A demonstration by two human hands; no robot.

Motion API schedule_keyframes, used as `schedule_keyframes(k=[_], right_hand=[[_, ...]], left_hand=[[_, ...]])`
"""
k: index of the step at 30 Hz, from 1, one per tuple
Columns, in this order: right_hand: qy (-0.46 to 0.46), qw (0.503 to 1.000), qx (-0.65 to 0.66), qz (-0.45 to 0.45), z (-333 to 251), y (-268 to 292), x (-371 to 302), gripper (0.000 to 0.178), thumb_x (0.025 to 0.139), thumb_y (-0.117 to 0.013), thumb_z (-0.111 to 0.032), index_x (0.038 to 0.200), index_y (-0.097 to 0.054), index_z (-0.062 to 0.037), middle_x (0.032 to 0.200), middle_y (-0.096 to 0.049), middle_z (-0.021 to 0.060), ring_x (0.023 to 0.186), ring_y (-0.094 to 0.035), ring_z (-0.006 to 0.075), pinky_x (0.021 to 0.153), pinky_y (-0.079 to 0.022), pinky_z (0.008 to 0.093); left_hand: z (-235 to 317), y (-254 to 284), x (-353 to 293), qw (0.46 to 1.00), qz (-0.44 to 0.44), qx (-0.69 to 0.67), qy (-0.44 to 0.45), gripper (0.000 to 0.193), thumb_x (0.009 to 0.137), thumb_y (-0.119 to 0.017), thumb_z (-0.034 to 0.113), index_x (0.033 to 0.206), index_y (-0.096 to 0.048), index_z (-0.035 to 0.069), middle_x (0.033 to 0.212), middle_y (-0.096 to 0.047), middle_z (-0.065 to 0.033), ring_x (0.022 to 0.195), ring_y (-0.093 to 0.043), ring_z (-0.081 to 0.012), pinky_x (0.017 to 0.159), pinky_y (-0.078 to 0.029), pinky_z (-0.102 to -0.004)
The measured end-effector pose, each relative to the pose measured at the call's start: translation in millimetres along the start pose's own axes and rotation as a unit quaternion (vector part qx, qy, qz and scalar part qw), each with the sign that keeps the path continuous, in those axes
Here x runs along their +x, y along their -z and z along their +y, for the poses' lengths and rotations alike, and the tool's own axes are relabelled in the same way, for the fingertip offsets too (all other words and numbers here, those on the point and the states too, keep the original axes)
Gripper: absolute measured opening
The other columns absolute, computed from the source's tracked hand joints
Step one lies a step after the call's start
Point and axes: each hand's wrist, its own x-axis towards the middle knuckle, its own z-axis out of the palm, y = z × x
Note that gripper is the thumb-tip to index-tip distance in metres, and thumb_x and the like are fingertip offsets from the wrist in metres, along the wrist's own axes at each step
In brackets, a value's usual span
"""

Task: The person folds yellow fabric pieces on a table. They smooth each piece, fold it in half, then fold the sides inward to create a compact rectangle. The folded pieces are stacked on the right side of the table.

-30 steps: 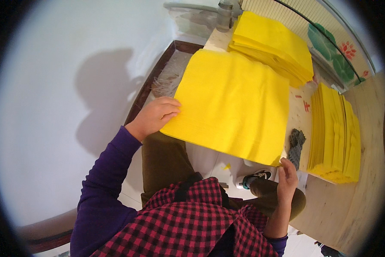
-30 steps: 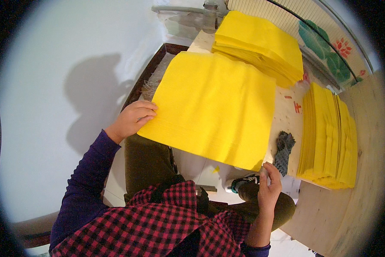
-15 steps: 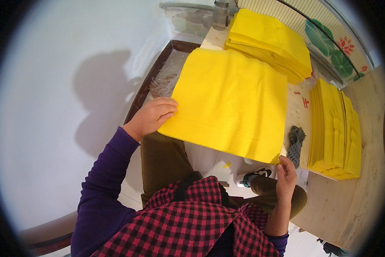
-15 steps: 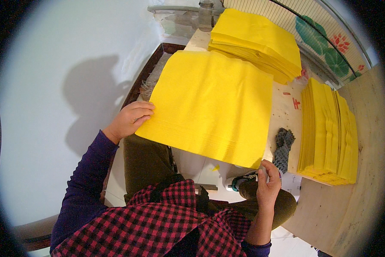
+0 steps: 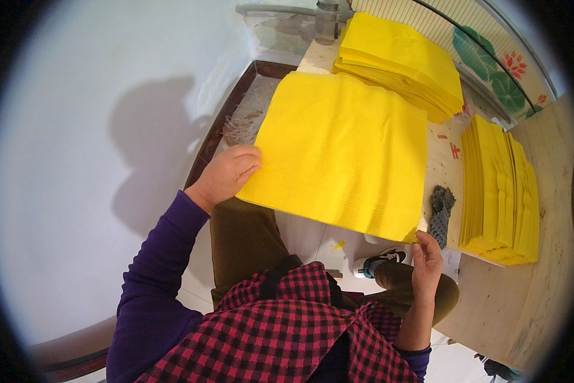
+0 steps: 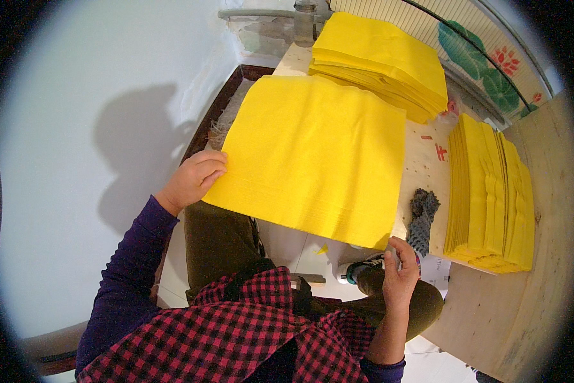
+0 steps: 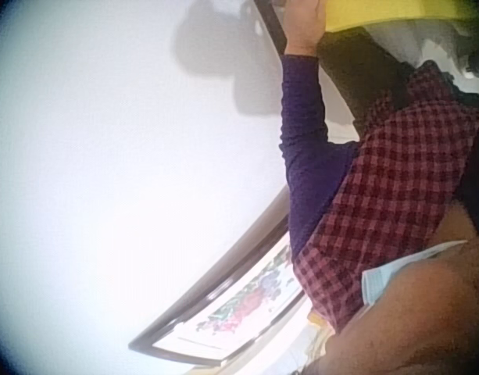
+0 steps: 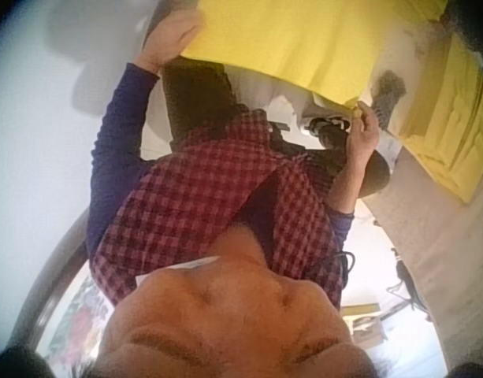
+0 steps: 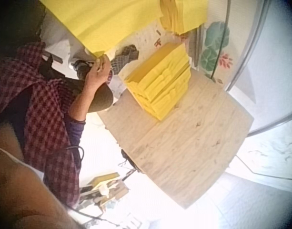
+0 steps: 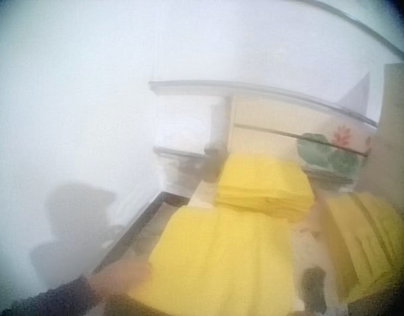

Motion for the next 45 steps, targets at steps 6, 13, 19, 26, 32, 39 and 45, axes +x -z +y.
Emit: schedule_keyframes(k=[6,13,19,26,32,39,45], right_hand=[[0.011,1.000,-0.017,0.007,-1,0,0,0.023,0.093,-0.059,-0.007,0.115,-0.062,-0.0003,0.114,-0.063,0.0075,0.104,-0.057,0.0161,0.093,-0.044,0.0279],[0.008,1.000,-0.018,0.002,3,0,0,0.024,0.092,-0.058,-0.004,0.115,-0.063,-0.0001,0.115,-0.062,0.0083,0.104,-0.058,0.0163,0.092,-0.045,0.0272],[0.015,1.000,-0.019,0.007,-2,0,-1,0.023,0.090,-0.060,-0.003,0.113,-0.063,0.0006,0.116,-0.063,0.0106,0.108,-0.059,0.0200,0.096,-0.044,0.0306],[-0.026,0.999,0.024,0.017,-4,-1,-1,0.024,0.086,-0.063,-0.001,0.111,-0.065,-0.0007,0.115,-0.065,0.0125,0.111,-0.059,0.0240,0.097,-0.044,0.0341],[0.007,0.999,0.020,0.033,-5,-2,-1,0.023,0.089,-0.063,-0.005,0.111,-0.065,-0.0017,0.113,-0.065,0.0112,0.107,-0.060,0.0220,0.095,-0.044,0.0325],[-0.029,0.997,0.055,0.042,-10,0,8,0.024,0.095,-0.059,-0.011,0.116,-0.063,-0.0005,0.114,-0.064,0.0075,0.103,-0.058,0.0149,0.093,-0.044,0.0277],[-0.028,0.991,0.112,0.067,-6,-19,30,0.038,0.099,-0.053,-0.014,0.134,-0.051,0.0013,0.128,-0.059,0.0132,0.118,-0.056,0.0193,0.102,-0.040,0.0309]], left_hand=[[0,0,1,1.000,0.024,-0.002,0.003,0.010,0.085,-0.063,0.000,0.095,-0.063,-0.002,0.107,-0.062,-0.0141,0.103,-0.060,-0.0320,0.090,-0.049,-0.0390],[2,1,-3,0.999,0.028,0.022,-0.009,0.014,0.085,-0.061,0.004,0.098,-0.062,-0.002,0.108,-0.062,-0.0157,0.102,-0.059,-0.0339,0.090,-0.048,-0.0391],[4,0,-8,0.999,0.020,0.027,-0.015,0.015,0.085,-0.059,0.003,0.099,-0.063,-0.002,0.111,-0.061,-0.0156,0.104,-0.058,-0.0339,0.092,-0.047,-0.0393],[2,-2,-10,1.000,0.013,0.019,-0.013,0.016,0.084,-0.059,0.001,0.099,-0.064,0.000,0.113,-0.061,-0.0156,0.108,-0.057,-0.0337,0.094,-0.047,-0.0402],[8,1,-7,1.000,-0.009,0.011,0.000,0.015,0.085,-0.061,0.003,0.100,-0.064,0.000,0.115,-0.062,-0.0152,0.109,-0.058,-0.0334,0.094,-0.047,-0.0394],[19,6,-2,0.996,0.030,-0.042,0.078,0.035,0.094,-0.055,0.011,0.126,-0.054,-0.003,0.134,-0.053,-0.0203,0.125,-0.049,-0.0352,0.108,-0.036,-0.0380],[23,-13,2,0.955,0.038,-0.129,0.265,0.052,0.105,-0.040,0.025,0.147,-0.032,-0.003,0.149,-0.041,-0.0181,0.139,-0.036,-0.0280,0.114,-0.026,-0.0359]])
